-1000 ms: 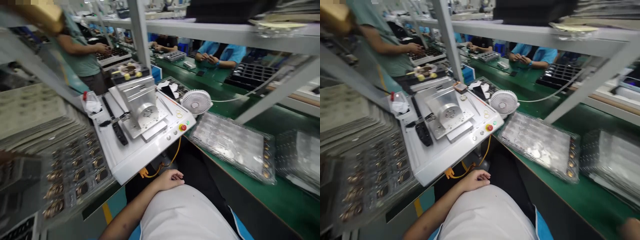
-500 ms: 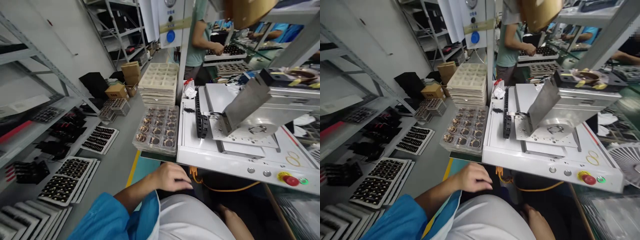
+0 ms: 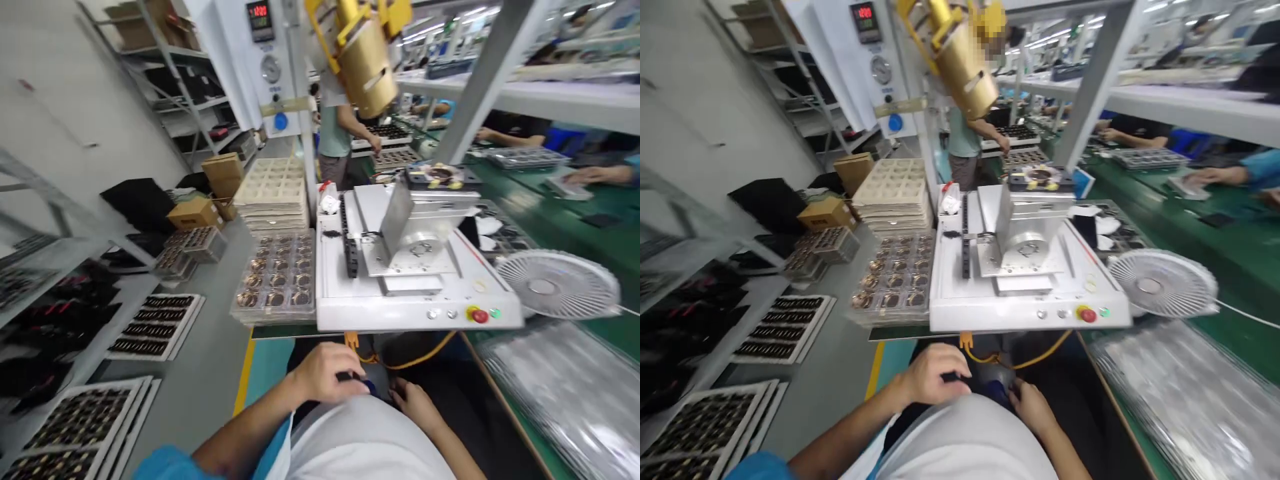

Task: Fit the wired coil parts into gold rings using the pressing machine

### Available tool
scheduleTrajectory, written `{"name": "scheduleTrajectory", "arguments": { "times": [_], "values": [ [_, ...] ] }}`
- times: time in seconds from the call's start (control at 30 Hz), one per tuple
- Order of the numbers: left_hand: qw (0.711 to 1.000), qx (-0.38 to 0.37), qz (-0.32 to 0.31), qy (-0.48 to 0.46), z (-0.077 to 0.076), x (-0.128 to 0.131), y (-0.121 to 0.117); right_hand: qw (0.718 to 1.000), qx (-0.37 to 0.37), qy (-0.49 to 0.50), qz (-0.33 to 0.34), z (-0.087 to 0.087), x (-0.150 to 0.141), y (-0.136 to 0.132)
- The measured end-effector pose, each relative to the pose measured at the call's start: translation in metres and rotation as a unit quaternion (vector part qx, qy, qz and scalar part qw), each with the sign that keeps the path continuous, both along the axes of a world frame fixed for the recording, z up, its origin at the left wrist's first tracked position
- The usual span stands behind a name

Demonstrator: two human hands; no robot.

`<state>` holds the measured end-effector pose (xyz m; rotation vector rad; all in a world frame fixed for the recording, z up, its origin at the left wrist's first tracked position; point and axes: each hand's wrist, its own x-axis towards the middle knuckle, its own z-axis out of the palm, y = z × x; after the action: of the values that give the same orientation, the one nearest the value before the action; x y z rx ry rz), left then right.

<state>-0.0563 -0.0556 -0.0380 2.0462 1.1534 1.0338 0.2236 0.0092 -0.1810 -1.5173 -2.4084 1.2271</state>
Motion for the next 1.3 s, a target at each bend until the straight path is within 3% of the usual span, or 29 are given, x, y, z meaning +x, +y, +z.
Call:
{"name": "scheduleTrajectory", "arguments": {
  "times": [0.07, 0.13, 0.23, 0.3, 0.37, 0.47, 0.57, 0.7, 0.83, 1.07, 1.2, 1.3],
  "values": [
    [0.976, -0.202, -0.075, -0.006, -0.037, 0.025, 0.006, 0.999, 0.023, 0.013, -0.023, 0.02, 0.005, -0.003],
    [0.935, -0.349, -0.063, -0.017, -0.075, 0.038, 0.014, 0.996, 0.057, 0.025, -0.062, 0.044, 0.022, -0.003],
    [0.914, -0.401, -0.057, 0.006, -0.121, 0.043, 0.033, 0.98, 0.116, 0.025, -0.161, 0.091, 0.075, 0.001],
    [0.908, -0.413, -0.065, 0.021, -0.14, 0.047, 0.047, 0.952, 0.173, -0.005, -0.251, 0.125, 0.123, 0.0],
    [0.902, -0.421, -0.088, 0.037, -0.149, 0.054, 0.061, 0.899, 0.244, -0.097, -0.351, 0.156, 0.173, -0.007],
    [0.894, -0.426, -0.127, 0.065, -0.156, 0.072, 0.079, 0.795, 0.193, -0.266, -0.51, 0.184, 0.228, -0.029],
    [0.887, -0.425, -0.157, 0.093, -0.165, 0.094, 0.093, 0.73, 0.093, -0.317, -0.598, 0.185, 0.248, -0.05],
    [0.876, -0.43, -0.182, 0.119, -0.178, 0.112, 0.104, 0.707, 0.076, -0.291, -0.64, 0.172, 0.246, -0.06],
    [0.874, -0.437, -0.171, 0.127, -0.184, 0.109, 0.109, 0.684, 0.093, -0.228, -0.686, 0.172, 0.251, -0.064],
    [0.88, -0.443, -0.129, 0.114, -0.179, 0.092, 0.108, 0.604, 0.156, 0.023, -0.781, 0.172, 0.261, -0.083],
    [0.882, -0.445, -0.116, 0.103, -0.18, 0.091, 0.108, 0.555, 0.114, 0.192, -0.801, 0.162, 0.253, -0.084],
    [0.881, -0.447, -0.121, 0.097, -0.182, 0.093, 0.11, 0.53, 0.075, 0.266, -0.801, 0.16, 0.254, -0.079]
  ]
}}
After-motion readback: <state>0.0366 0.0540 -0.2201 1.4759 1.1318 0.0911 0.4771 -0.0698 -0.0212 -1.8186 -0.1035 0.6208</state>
